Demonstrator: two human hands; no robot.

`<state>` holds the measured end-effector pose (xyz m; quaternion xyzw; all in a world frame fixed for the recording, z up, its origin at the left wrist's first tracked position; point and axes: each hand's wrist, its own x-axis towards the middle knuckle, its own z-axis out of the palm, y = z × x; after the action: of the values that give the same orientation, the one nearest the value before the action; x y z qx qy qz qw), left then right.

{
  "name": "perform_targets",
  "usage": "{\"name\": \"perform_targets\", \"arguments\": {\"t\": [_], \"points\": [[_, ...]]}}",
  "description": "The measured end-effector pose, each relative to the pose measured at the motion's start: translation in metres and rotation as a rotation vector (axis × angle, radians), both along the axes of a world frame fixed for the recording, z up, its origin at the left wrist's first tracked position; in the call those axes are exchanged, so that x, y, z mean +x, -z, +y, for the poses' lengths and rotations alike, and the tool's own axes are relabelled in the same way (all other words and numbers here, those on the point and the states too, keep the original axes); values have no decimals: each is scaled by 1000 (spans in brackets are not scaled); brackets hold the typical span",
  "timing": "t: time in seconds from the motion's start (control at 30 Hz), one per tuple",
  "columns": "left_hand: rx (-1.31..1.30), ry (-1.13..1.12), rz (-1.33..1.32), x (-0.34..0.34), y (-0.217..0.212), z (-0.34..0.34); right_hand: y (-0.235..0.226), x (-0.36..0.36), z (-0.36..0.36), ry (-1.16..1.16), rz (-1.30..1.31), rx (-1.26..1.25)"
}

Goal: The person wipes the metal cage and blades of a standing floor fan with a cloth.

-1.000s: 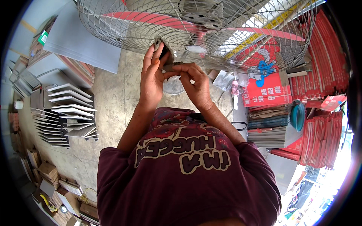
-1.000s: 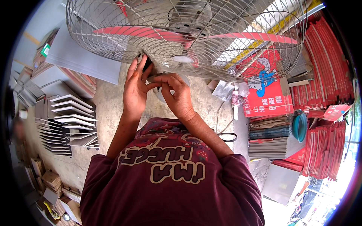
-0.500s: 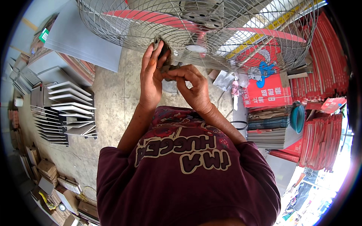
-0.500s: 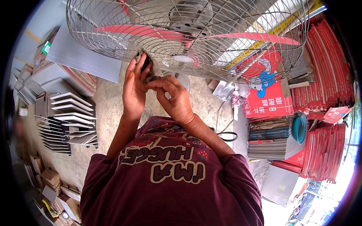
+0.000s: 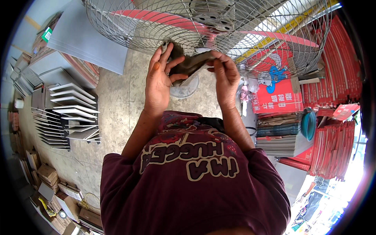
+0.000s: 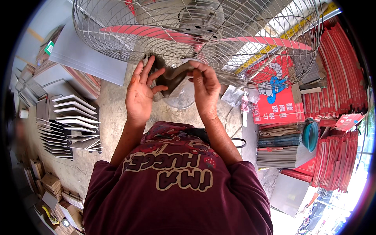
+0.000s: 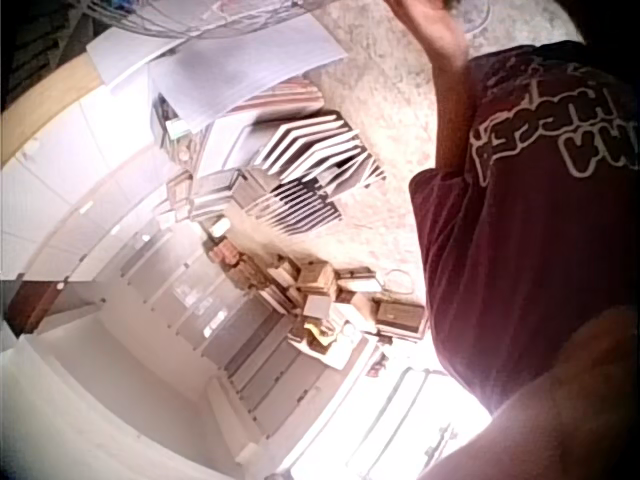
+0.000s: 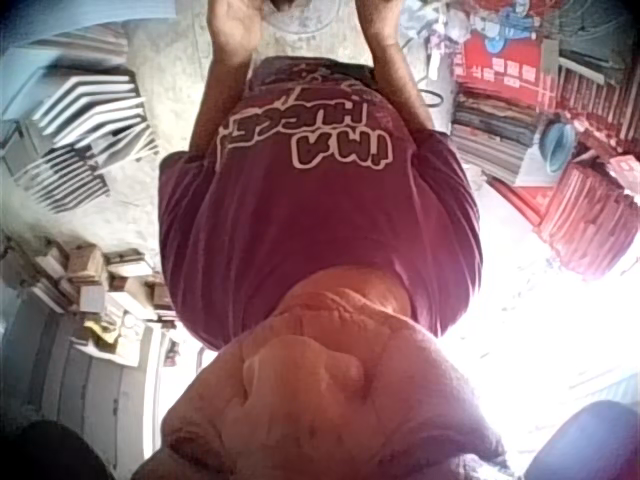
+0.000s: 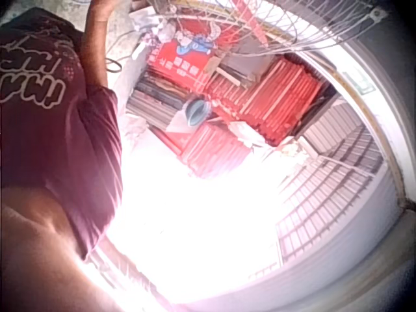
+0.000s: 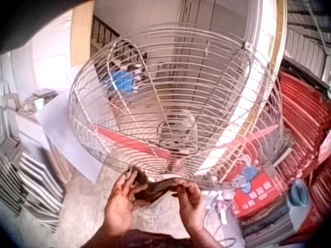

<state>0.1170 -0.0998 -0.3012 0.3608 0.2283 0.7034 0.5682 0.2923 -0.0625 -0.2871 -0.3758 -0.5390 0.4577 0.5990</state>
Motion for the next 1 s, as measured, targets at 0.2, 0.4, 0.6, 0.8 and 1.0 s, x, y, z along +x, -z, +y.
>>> {"name": "perform_targets", "arguments": {"t": [0.2, 0.4, 0.6, 0.8, 1.0], "points": [[-7, 109, -65, 4, -6, -2, 1, -19, -7, -30, -371, 226], [-48, 131, -169, 3, -3, -5, 0, -23, -19, -239, -488, 177], [-144, -50, 127, -1, -1, -6, -6, -10, -10, -153, -357, 51], [-118, -328, 319, -28, 7, -4, 5, 20, 5, 6, -300, -36], [-24, -235, 359, -26, -21, -13, 5, 27, 6, 163, -851, 52]]}}
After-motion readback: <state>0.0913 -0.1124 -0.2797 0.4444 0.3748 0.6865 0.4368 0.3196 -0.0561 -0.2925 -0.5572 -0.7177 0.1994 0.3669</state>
